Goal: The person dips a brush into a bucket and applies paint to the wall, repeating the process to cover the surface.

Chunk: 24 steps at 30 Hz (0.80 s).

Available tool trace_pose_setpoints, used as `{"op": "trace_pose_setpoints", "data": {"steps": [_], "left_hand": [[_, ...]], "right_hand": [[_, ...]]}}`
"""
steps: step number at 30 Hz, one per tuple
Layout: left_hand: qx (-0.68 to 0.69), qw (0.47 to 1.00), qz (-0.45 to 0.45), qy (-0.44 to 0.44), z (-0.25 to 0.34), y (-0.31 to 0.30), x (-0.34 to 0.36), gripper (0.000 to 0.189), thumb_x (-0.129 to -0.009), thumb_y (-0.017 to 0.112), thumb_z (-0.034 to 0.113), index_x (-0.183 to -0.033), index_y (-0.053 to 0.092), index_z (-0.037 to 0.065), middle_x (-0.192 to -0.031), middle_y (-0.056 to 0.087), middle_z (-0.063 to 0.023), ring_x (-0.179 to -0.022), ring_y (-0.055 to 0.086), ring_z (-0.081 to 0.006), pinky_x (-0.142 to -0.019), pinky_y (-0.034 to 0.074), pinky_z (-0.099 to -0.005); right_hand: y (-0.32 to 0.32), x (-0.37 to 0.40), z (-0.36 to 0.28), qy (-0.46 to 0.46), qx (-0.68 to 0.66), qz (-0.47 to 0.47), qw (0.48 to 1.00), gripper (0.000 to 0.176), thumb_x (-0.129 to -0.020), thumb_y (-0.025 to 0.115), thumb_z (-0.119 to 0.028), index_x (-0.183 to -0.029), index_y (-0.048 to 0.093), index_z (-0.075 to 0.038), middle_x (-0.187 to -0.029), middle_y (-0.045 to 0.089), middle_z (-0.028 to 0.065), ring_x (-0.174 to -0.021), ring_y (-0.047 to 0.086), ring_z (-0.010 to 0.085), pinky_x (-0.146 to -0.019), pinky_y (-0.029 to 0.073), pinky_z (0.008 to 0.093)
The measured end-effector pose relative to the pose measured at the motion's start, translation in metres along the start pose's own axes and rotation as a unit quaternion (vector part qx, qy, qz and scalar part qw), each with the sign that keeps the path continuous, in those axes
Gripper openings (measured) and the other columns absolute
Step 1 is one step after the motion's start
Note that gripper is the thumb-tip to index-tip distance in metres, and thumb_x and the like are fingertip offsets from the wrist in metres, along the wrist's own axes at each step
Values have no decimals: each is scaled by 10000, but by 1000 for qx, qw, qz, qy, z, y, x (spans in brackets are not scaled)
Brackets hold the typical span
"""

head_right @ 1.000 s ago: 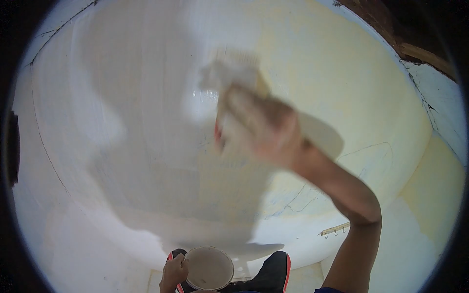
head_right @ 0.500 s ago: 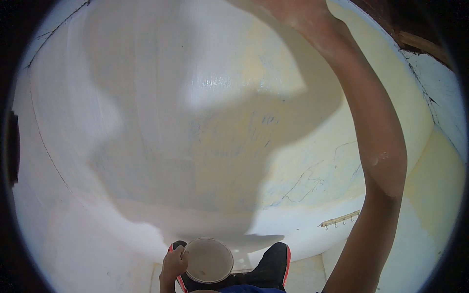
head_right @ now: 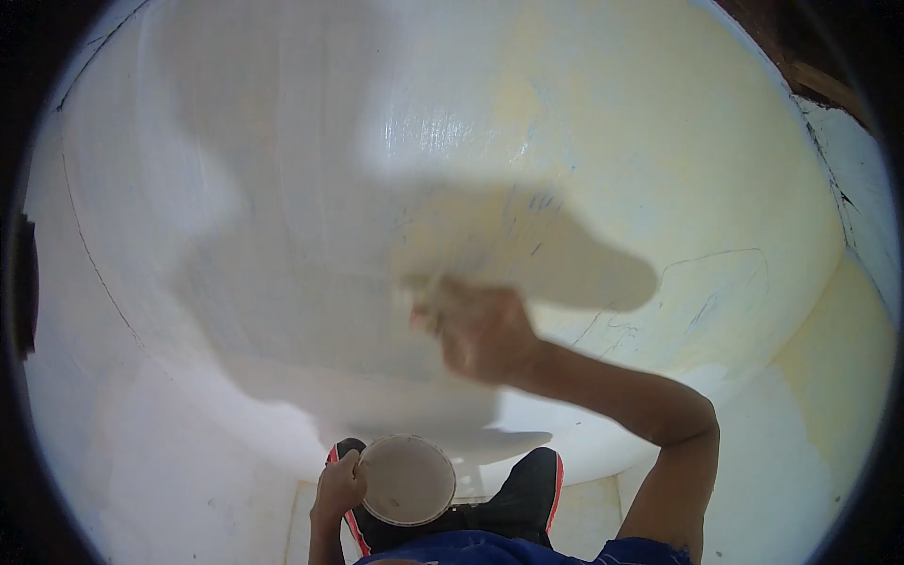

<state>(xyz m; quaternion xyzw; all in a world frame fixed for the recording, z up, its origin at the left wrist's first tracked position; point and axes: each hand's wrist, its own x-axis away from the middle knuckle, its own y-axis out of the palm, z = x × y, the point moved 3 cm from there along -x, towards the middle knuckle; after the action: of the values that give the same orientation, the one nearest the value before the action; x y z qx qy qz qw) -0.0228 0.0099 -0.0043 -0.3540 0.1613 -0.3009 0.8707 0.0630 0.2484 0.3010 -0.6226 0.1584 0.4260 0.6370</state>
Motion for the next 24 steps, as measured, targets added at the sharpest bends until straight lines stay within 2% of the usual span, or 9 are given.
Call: {"op": "trace_pose_setpoints", "data": {"steps": [1,2,5,9,13,14,18,21,24], "left_hand": [[-5,1000,-4,-5,2,-1,0,237,-956,577,239,-869,550,20,-729,620,-275,-742,635,-508,-667,476,-582],[-10,1000,-10,-11,3,-2,2,220,-953,573,226,-881,558,18,-730,630,-276,-743,643,-504,-687,484,-585],[3,1000,-13,-10,2,-2,2,219,-950,577,223,-875,553,18,-723,624,-274,-743,643,-503,-686,484,-582],[1,1000,-9,-9,2,2,-1,220,-949,582,226,-875,552,20,-724,624,-273,-743,642,-503,-683,486,-579],[-3,1000,8,2,0,2,-3,276,-976,591,257,-847,543,18,-704,598,-270,-711,628,-495,-619,472,-555],[-4,1000,6,5,-1,2,-2,278,-977,587,259,-847,543,17,-709,601,-271,-714,628,-497,-619,471,-557],[-2,999,-15,-28,3,-3,1,221,-956,568,230,-888,554,20,-767,633,-290,-781,640,-513,-685,485,-588],[-8,1000,3,7,-2,4,-2,183,-946,549,200,-918,549,19,-789,630,-302,-800,630,-522,-700,476,-604],[-1,1000,18,24,-7,9,-2,155,-938,538,171,-955,546,17,-796,627,-305,-795,622,-524,-701,471,-605]], "right_hand": [[-19,-12,10,-61,85,66,992,319,-881,654,51,-1167,635,-90,-959,728,111,-804,736,302,-704,595,362],[-41,-30,29,-56,22,90,994,299,-897,607,63,-1161,633,-73,-953,721,109,-819,737,290,-741,584,364],[-98,-84,23,-58,134,160,976,365,-877,627,54,-1224,631,-57,-979,714,126,-832,736,228,-744,581,342],[-106,-103,15,-110,231,263,930,299,-893,663,1,-1191,677,-26,-1026,712,160,-859,743,180,-729,577,290],[-3,-19,20,-159,266,120,943,150,-932,676,-188,-976,719,-51,-1023,721,158,-911,755,285,-521,539,268],[20,7,11,-244,340,108,902,192,-934,671,-212,-957,709,-26,-1088,688,214,-994,742,367,-538,550,261],[75,80,-29,-187,211,58,958,119,-844,714,-123,-949,710,-69,-1040,668,135,-979,742,318,-582,575,293],[96,104,-28,100,-49,-130,985,231,-761,710,-12,-955,690,-135,-1067,702,102,-788,719,228,-639,596,381],[101,119,-11,208,-283,-11,936,190,-819,669,73,-915,635,-88,-964,733,112,-837,741,237,-709,592,337]]}}
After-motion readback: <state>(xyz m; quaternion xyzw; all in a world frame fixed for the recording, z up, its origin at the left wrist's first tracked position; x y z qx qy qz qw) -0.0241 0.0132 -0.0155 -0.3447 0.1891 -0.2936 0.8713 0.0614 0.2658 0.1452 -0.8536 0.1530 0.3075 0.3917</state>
